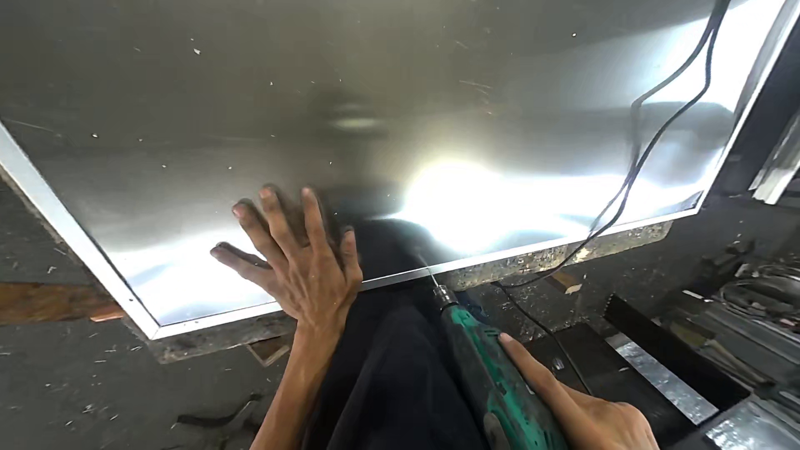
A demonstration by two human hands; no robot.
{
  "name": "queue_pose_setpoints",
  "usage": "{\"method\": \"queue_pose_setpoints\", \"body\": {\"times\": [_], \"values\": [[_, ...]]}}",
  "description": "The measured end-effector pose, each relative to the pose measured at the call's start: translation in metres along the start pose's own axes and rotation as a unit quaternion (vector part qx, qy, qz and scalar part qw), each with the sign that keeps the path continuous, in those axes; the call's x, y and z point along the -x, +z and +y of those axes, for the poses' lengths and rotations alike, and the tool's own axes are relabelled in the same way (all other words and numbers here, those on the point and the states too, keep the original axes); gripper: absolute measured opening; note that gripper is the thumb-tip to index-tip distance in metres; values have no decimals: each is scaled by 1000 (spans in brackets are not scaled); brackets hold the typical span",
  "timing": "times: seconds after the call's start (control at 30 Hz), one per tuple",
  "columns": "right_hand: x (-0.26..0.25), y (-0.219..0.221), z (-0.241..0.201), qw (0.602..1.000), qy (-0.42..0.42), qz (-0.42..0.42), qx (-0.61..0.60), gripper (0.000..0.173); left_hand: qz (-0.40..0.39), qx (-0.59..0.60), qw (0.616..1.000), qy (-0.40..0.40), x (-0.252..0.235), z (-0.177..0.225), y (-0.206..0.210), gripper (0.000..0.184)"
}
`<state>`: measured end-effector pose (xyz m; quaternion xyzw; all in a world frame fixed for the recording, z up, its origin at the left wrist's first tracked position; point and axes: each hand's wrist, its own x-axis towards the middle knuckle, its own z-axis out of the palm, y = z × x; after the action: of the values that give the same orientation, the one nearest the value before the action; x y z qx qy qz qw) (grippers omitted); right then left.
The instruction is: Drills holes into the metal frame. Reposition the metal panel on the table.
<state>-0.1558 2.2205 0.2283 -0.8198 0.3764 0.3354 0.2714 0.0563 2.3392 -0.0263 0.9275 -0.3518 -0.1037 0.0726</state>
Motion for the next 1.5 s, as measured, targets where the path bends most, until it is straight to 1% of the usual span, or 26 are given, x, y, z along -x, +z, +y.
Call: {"method": "queue_pose_setpoints", "body": {"times": [0.13, 0.23, 0.37, 0.57, 0.67, 0.8, 1.03, 1.17, 1.3, 1.33, 1.4, 1.5], "values": [[-1, -1, -1, 1000, -8, -7, 7, 80, -28, -2, 1000, 1, 6, -4, -1, 72], [-1, 0, 2, 1000, -7, -8, 2, 81, -5, -10, 1000, -4, 1, -1, 0, 71], [1, 3, 6, 1000, -12, 0, -7, 81, -5, -15, 1000, -4, 1, -1, 0, 71], [4, 9, 13, 999, -15, 24, -28, 74, -3, -20, 1000, 0, 3, -3, 1, 70], [5, 12, 16, 999, -21, 29, -30, 73, 0, -26, 1000, -6, 2, -2, 2, 70], [3, 21, 20, 998, -39, 44, -17, 80, 9, -27, 1000, -1, 3, -2, 2, 70], [3, 23, 26, 997, -42, 55, -21, 90, 13, -39, 999, 0, 3, -1, 4, 67], [-2, 39, 33, 992, -57, 114, -11, 92, 24, -42, 999, 4, 5, -3, 5, 66], [-24, 56, 34, 990, -42, 133, -4, 91, 34, -22, 999, 2, 6, -1, 5, 63], [-22, 54, 36, 989, -46, 142, -14, 92, 38, -20, 999, 3, 5, -2, 4, 63], [-1, 44, 43, 987, -54, 144, -55, 91, 42, -18, 999, 7, 6, -3, 2, 61], [45, 17, 70, 984, -36, 91, -151, 86, 46, -20, 999, 0, 3, -1, 2, 61]]}}
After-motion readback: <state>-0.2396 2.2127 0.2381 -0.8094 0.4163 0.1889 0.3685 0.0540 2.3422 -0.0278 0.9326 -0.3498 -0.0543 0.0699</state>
